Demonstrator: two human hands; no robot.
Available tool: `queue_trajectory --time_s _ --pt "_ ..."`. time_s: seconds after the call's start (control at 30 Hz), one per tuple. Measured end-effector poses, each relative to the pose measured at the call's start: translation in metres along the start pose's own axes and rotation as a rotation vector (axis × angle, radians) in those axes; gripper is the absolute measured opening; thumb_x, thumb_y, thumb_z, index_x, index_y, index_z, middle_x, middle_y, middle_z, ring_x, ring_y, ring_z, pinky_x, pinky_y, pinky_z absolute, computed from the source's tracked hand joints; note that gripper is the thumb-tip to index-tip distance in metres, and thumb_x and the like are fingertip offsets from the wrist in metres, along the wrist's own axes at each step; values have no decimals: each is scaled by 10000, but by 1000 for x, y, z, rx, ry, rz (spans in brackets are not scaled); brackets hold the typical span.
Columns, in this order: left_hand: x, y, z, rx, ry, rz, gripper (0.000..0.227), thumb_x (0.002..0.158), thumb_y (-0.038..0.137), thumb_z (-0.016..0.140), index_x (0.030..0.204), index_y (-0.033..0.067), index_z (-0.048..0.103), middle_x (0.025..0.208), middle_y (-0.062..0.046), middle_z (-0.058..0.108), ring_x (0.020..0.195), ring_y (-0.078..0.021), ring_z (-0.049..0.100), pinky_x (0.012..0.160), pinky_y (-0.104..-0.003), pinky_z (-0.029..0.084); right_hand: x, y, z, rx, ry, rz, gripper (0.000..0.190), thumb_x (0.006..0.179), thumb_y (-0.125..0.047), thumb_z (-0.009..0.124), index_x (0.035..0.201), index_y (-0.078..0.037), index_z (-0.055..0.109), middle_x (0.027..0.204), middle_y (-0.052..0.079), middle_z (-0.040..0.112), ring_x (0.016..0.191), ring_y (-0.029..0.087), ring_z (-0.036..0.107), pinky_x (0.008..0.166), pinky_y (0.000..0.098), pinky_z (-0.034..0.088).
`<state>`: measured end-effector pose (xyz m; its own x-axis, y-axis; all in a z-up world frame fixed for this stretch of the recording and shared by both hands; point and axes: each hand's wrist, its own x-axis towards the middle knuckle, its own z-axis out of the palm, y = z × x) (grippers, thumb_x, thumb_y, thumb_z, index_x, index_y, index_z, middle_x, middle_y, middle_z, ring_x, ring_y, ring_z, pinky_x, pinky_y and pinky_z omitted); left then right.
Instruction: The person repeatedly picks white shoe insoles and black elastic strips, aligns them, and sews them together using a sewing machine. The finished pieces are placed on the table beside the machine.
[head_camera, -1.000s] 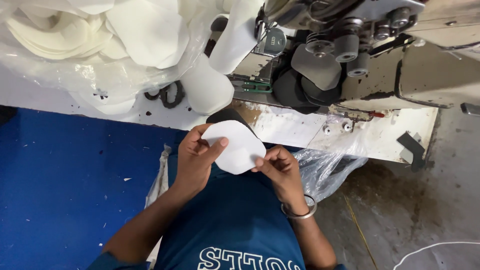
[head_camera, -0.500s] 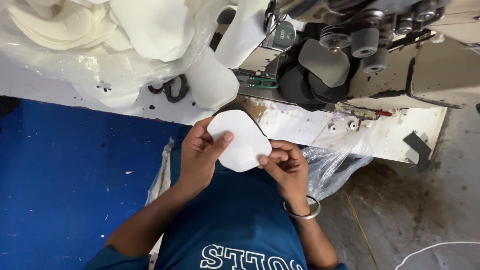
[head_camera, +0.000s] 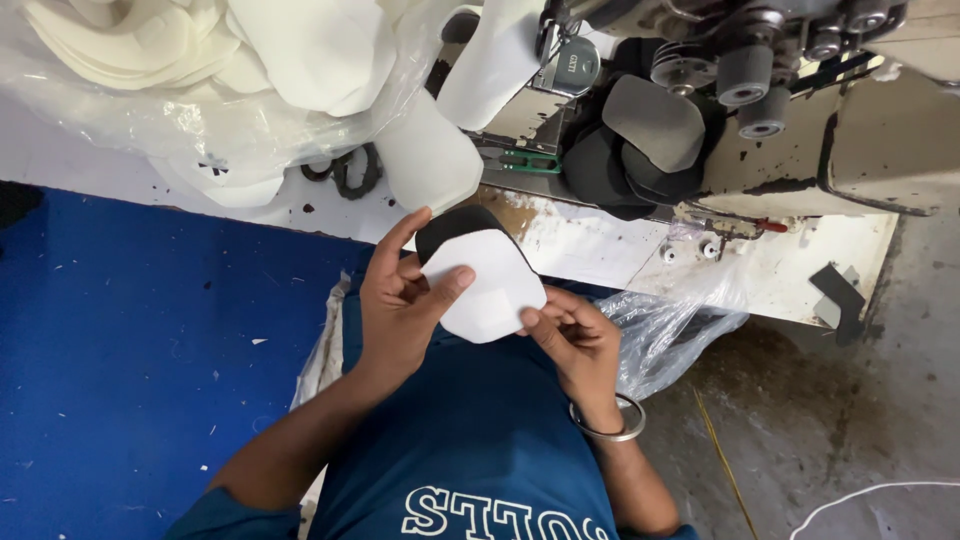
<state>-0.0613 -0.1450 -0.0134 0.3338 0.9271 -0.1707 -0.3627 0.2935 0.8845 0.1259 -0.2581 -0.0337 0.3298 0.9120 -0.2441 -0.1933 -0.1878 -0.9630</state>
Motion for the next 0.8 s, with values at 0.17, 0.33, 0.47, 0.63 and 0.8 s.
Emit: queue_trajectory --time_s 0.17,0.33,0.47,0.63,0.8 --pt "0 -5 0 -60 23 8 720 1020 111 668 1597 36 244 1130 -167 753 992 -131 706 875 -251 561 0 -6 3 -5 17 44 299 942 -20 739 1230 53 701 978 103 771 832 142 717 782 263 577" --pt "-13 -40 -16 180 -4 130 584 1007 127 662 1493 29 352 1198 -128 574 959 -111 635 810 -240 536 0 -10 3 30 43 33 287 943 -17 741 1218 57 706 971 107 772 815 145 715 765 269 585" --pt "-8 -23 -20 410 -283 286 137 973 115 811 1026 59 697 934 -79 718 787 -79 641 659 -250 488 3 -12 1 59 59 23 293 932 -6 742 1216 58 706 978 108 774 811 143 714 751 269 589" --pt "19 12 -13 444 -467 40 192 941 146 772 1108 57 741 1029 -49 779 900 -86 734 722 -252 583 9 -14 -10 -6 57 21 302 921 16 751 1217 62 709 963 107 770 813 142 716 758 260 583" --pt "47 23 3 356 -530 -6 310 966 127 745 1266 52 714 1208 -80 770 1070 -139 731 879 -277 597 41 -27 -18 -80 77 -11 302 910 45 762 1207 62 709 954 101 765 818 134 712 761 252 575"
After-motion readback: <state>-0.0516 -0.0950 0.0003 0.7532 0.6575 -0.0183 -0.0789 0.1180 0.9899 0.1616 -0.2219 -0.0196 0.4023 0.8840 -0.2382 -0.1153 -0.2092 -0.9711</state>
